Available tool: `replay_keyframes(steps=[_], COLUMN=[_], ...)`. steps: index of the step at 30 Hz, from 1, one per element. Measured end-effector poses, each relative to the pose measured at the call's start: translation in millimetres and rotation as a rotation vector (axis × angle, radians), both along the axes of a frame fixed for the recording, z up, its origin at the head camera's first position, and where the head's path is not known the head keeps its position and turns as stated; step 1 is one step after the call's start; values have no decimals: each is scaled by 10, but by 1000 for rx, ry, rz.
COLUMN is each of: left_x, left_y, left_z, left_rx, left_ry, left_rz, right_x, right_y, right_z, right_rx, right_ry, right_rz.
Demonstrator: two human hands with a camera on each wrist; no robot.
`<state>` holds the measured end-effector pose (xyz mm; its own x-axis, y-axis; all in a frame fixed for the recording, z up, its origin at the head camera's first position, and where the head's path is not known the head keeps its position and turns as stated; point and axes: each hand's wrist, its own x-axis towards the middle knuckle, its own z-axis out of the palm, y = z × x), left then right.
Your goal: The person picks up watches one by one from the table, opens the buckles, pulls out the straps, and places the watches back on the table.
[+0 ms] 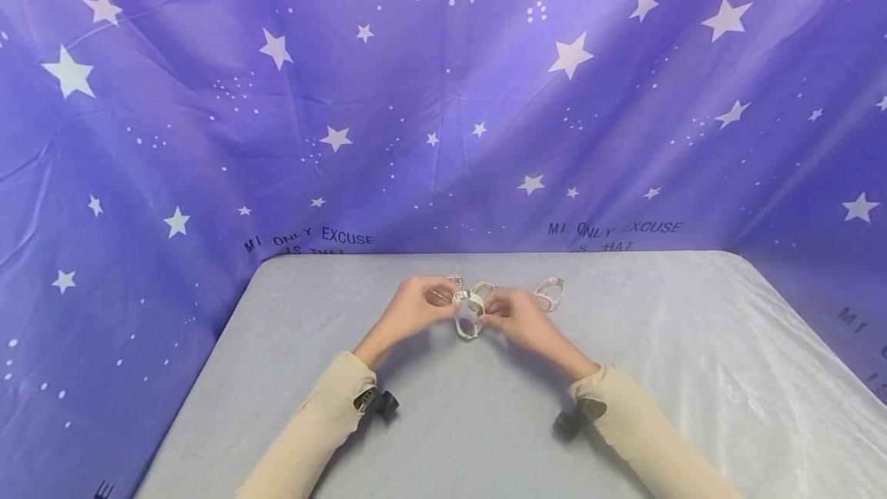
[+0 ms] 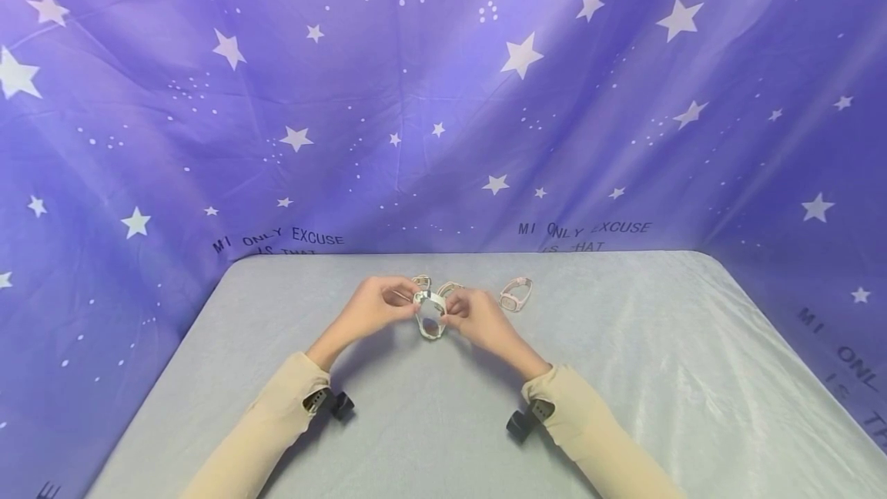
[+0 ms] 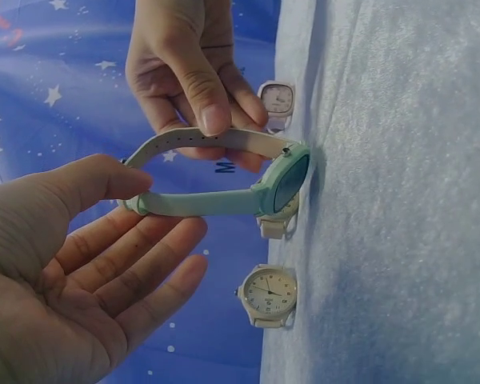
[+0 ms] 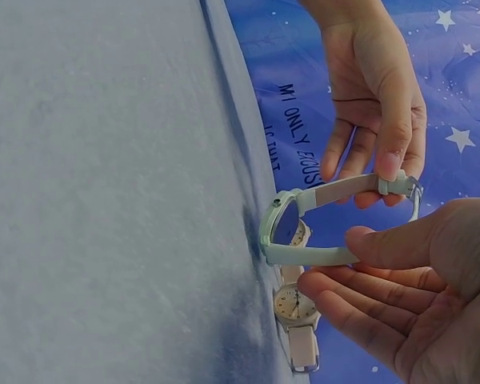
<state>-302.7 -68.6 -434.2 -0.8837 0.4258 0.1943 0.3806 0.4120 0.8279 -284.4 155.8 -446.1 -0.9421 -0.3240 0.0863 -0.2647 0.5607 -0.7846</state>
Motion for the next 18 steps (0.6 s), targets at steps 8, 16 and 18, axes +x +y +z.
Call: replay_keyframes(steps=[8, 16, 18], left_x=[-22, -36, -37], left_y=[-42, -88, -91], left_z=[18, 43, 50], left_rx=[8, 5, 18], left_ry=[-3, 4, 2], left_rz=[-1, 14, 12], right_x=[-8, -26, -29], right_y=[17, 54, 55], right_z=[46, 70, 65], right_rx=[-3, -69, -95], right_ry=[-25, -10, -5], right_rz=[-57, -56, -50])
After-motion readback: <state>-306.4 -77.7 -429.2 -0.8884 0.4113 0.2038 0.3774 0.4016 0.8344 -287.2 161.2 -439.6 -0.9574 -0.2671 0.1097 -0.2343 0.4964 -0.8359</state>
